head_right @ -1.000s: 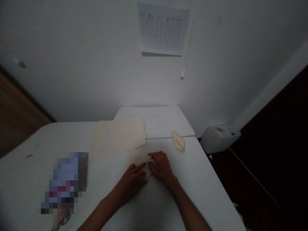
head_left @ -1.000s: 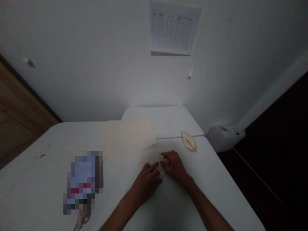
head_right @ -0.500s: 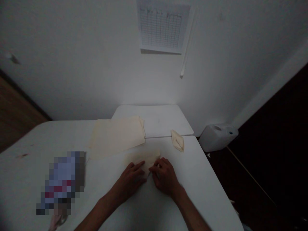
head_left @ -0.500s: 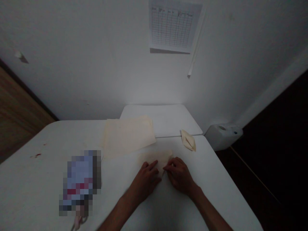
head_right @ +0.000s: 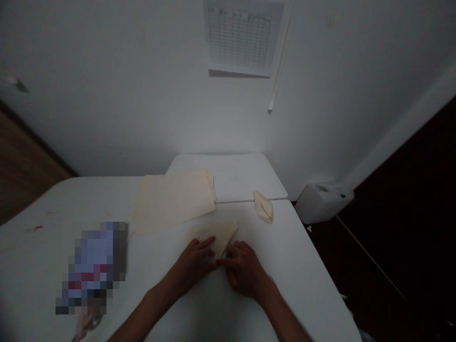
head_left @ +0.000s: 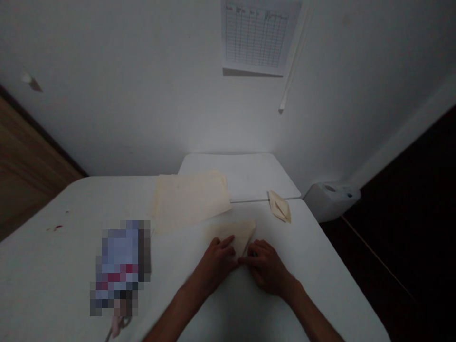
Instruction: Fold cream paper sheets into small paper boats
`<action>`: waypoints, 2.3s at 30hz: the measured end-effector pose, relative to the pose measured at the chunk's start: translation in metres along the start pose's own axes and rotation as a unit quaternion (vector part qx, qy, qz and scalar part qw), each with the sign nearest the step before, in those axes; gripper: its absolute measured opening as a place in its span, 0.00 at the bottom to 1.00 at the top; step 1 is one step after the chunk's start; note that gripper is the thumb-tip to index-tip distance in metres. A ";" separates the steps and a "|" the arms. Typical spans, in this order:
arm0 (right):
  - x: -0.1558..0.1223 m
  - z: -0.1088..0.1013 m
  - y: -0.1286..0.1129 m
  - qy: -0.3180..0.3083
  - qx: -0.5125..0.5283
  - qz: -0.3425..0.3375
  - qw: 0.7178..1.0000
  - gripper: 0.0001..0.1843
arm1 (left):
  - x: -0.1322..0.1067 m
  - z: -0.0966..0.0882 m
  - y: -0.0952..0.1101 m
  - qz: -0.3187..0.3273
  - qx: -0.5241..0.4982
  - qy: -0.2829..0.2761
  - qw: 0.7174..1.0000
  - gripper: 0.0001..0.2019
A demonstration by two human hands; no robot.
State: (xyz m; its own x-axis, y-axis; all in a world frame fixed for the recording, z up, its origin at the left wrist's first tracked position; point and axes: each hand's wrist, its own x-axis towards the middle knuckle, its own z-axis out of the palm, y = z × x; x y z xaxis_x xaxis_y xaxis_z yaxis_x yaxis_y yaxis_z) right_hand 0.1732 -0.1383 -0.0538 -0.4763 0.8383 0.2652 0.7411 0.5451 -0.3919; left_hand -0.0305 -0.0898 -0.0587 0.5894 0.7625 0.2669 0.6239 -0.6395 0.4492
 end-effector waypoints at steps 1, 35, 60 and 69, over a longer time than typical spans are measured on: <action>0.000 0.000 0.000 -0.005 -0.003 -0.001 1.000 0.23 | 0.000 -0.001 0.001 -0.004 -0.001 -0.007 1.000 0.07; 0.010 -0.004 0.032 0.043 -0.177 0.207 0.961 0.17 | -0.005 -0.005 0.005 0.049 0.050 -0.059 0.996 0.02; 0.007 -0.003 0.008 0.026 -0.195 0.212 0.957 0.22 | -0.005 -0.008 0.007 0.040 0.035 -0.059 0.997 0.04; 0.007 -0.003 0.013 0.066 -0.188 0.223 0.954 0.17 | -0.009 -0.004 0.006 0.044 0.032 -0.039 0.998 0.06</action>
State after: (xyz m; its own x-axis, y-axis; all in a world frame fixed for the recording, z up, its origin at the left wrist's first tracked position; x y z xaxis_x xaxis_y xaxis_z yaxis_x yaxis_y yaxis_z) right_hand 0.1815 -0.1253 -0.0544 -0.0289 0.9639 0.2648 0.9855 0.0718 -0.1540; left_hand -0.0338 -0.1006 -0.0550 0.6802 0.6944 0.2350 0.5973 -0.7108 0.3714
